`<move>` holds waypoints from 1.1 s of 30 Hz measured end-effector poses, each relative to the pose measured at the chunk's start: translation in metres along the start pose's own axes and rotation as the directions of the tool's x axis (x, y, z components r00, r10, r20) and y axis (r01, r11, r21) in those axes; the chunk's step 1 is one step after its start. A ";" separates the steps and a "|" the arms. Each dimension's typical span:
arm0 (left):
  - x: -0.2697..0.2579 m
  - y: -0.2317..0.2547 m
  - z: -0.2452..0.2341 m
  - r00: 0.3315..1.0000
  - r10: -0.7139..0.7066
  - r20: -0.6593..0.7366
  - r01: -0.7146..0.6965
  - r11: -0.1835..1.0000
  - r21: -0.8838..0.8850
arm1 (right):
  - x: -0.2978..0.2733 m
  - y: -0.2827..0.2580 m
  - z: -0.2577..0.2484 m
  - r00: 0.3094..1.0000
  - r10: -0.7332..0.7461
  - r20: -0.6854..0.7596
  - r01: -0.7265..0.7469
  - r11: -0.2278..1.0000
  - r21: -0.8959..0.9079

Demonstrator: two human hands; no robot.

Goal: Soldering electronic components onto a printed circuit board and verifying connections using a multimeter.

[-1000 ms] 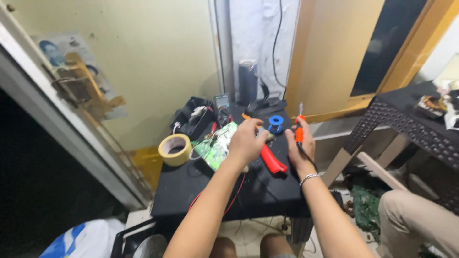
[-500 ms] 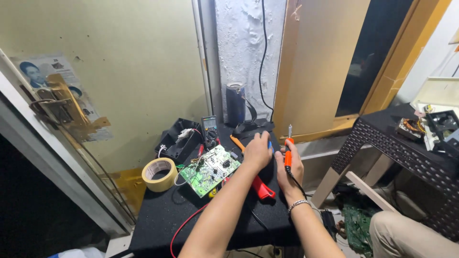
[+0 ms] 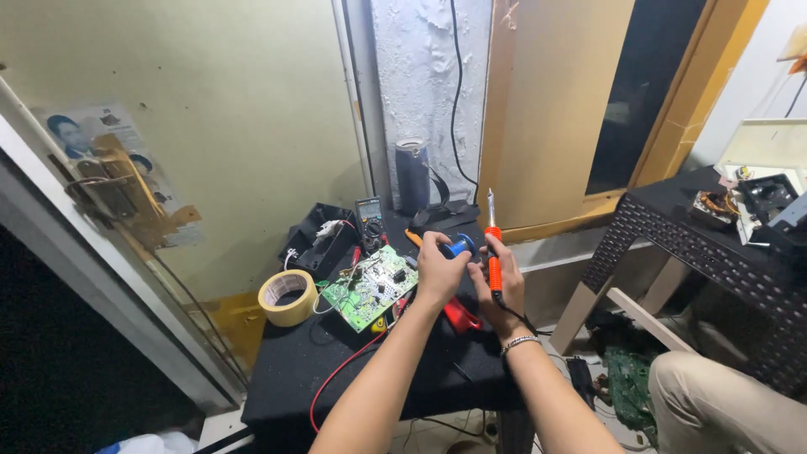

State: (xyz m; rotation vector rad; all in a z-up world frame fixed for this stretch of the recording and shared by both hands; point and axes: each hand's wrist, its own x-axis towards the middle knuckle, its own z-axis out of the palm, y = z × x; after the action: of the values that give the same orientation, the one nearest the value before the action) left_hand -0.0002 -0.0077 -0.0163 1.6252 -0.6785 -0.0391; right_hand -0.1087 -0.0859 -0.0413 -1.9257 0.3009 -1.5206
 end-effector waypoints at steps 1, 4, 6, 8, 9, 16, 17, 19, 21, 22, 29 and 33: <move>-0.001 -0.005 0.005 1.000 -0.006 -0.021 0.006 1.000 0.012 | 0.000 -0.003 -0.001 1.000 -0.016 0.014 0.015 1.000 0.010; -0.005 0.000 0.007 0.999 -0.048 -0.005 0.048 0.999 0.012 | -0.001 0.001 0.001 0.995 -0.099 0.020 0.099 0.995 -0.026; -0.009 0.000 0.012 1.000 -0.010 -0.015 0.010 1.000 0.027 | 0.000 0.003 -0.001 0.994 -0.112 0.010 0.112 0.993 -0.030; -0.011 -0.001 0.011 0.999 0.022 -0.031 -0.020 0.999 0.047 | 0.000 -0.001 -0.003 0.993 -0.122 0.007 0.122 0.992 -0.026; -0.010 -0.002 0.009 0.999 0.027 -0.020 -0.026 0.996 0.090 | 0.000 -0.006 -0.004 0.994 -0.110 -0.003 0.110 0.994 -0.029; -0.017 0.007 -0.007 0.995 0.091 0.034 -0.096 0.975 0.200 | -0.001 -0.005 0.001 0.994 -0.109 0.012 0.109 0.993 -0.039; -0.018 0.010 -0.008 0.996 0.087 0.034 -0.092 0.975 0.201 | -0.001 -0.007 0.001 0.994 -0.106 0.015 0.106 0.994 -0.039; -0.021 0.015 -0.012 0.987 0.158 0.025 -0.159 0.958 0.239 | -0.001 -0.010 0.001 0.993 -0.116 0.034 0.117 0.993 -0.022; -0.020 0.016 -0.012 0.986 0.167 0.025 -0.168 0.955 0.244 | -0.001 -0.012 0.002 0.989 -0.137 0.051 0.138 0.990 -0.016; -0.019 0.016 -0.012 0.983 0.179 0.028 -0.181 0.951 0.251 | -0.001 -0.013 0.002 0.985 -0.159 0.064 0.160 0.987 -0.009; -0.026 0.025 -0.023 0.946 0.284 0.158 -0.325 0.851 0.413 | -0.002 -0.002 0.003 0.980 -0.195 0.035 0.196 0.980 -0.034; -0.024 0.016 -0.031 0.882 0.354 0.311 -0.469 0.606 0.642 | -0.003 0.002 0.004 0.978 -0.207 0.010 0.208 0.976 -0.063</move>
State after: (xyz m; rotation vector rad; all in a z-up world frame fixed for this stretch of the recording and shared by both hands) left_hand -0.0143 0.0305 -0.0041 2.1635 -1.2984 0.5091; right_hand -0.1056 -0.0841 -0.0450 -2.0632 0.1515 -1.6584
